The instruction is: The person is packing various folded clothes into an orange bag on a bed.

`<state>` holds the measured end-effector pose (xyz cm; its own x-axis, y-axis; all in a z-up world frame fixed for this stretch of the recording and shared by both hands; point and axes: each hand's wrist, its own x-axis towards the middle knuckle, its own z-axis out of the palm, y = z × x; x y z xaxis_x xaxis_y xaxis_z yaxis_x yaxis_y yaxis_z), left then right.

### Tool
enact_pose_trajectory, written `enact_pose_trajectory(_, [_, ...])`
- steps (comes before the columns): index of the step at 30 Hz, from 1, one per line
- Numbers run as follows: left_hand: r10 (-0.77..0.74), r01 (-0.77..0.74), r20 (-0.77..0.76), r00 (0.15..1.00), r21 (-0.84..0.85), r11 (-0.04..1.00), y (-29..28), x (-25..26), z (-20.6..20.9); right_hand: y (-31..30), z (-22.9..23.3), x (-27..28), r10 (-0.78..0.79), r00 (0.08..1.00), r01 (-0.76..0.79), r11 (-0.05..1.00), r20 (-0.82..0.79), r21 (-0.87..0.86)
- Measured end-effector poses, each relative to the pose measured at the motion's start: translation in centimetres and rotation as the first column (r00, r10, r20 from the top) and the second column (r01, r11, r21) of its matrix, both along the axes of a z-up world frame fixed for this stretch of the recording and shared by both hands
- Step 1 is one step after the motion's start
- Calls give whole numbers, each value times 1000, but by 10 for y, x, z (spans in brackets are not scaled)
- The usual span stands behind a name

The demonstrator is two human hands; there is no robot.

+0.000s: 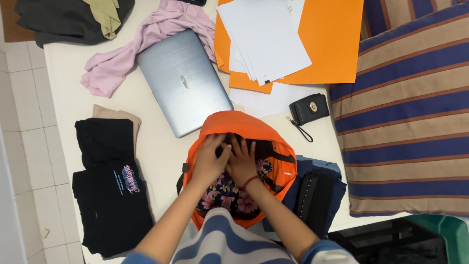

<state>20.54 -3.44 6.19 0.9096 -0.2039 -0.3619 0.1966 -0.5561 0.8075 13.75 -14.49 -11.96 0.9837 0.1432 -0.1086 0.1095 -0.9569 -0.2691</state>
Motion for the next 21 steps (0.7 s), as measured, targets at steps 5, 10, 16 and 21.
enact_pose_trajectory(5, [-29,-16,219,975,200,980,36,-13,27,-1,16,11,12,991,-19,999,-134,-51])
enact_pose_trajectory(10, [53,-49,-4,999,305,951,69,-19,-5,5,3,28,-6,989,-5,997,-145,-73])
enact_pose_trajectory(16, [235,-223,-133,963,99,970,76,-27,-19,22,79,75,-80,824,10,992,-562,-126])
enact_pose_trajectory(21, [190,-176,-103,976,125,976,87,-31,-35,47,67,98,-117,797,56,991,-593,-121])
